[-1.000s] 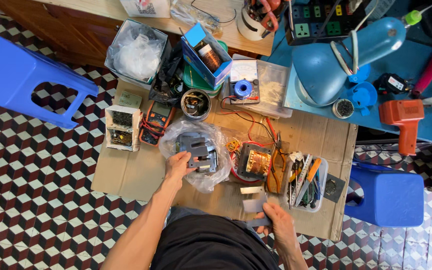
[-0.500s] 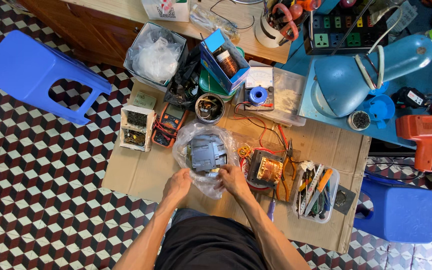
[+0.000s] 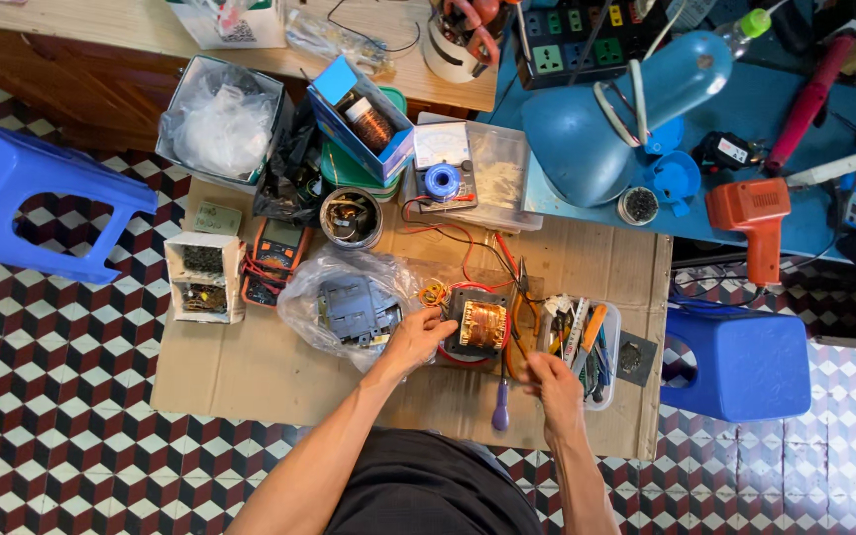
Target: The person repeatedly places small dark rectangular pieces onto a copper-wound coil assembly on a workbench. They pick up the pieces from a plastic bag and arrange them on the coil, then return them to the bag, repeating the cycle.
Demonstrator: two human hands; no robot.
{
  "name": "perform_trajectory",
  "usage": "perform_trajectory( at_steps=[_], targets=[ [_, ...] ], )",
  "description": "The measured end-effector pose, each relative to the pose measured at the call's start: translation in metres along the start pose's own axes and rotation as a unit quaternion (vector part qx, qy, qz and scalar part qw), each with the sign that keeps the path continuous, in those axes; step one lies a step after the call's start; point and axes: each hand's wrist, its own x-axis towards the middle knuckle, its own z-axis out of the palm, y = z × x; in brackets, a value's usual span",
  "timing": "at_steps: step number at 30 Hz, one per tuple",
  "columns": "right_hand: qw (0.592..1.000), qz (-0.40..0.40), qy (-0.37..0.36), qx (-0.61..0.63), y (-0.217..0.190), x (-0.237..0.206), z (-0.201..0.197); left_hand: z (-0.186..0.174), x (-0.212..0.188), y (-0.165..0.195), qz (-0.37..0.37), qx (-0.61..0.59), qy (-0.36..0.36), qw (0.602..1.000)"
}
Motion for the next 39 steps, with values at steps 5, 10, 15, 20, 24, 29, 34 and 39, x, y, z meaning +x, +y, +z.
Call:
perform_trajectory(
  at_steps=[5, 10, 15, 20, 24, 29, 34, 39],
  targets=[
    [0.994, 0.023, -0.103, -0.015, -0.011, 0.034, 0.027, 0.010, 0.002, 0.017, -0.060, -0.036, -0.036, 0.997],
    [0.992, 0.039, -0.081, -0.087, -0.021, 0.041, 0.043, 0.009, 0.002, 0.027, -0.093, -0.055, 0.011, 0.994],
    [0.990, -0.030, -0.084, -0.107, -0.022, 0.047, 0.049, 0.008, 0.006, 0.022, -0.102, -0.094, 0.030, 0.990],
    [0.990, -0.052, -0.097, -0.084, -0.023, 0.043, 0.046, 0.008, 0.008, 0.021, -0.097, -0.061, 0.031, 0.993],
    [0.992, -0.024, -0.066, -0.103, -0.026, 0.034, 0.044, 0.006, 0.004, 0.024, -0.075, -0.066, 0.011, 0.995],
    [0.994, -0.058, -0.047, -0.081, -0.021, 0.034, 0.037, 0.007, -0.002, 0.027, -0.051, 0.051, 0.012, 0.997],
    [0.999, 0.004, -0.032, 0.037, -0.008, 0.038, 0.015, 0.007, -0.001, 0.020, -0.032, 0.043, 0.025, 0.998],
    [0.999, 0.006, 0.024, 0.038, 0.012, 0.029, -0.020, 0.003, -0.003, 0.015, -0.084, -0.066, 0.021, 0.994]
  ],
)
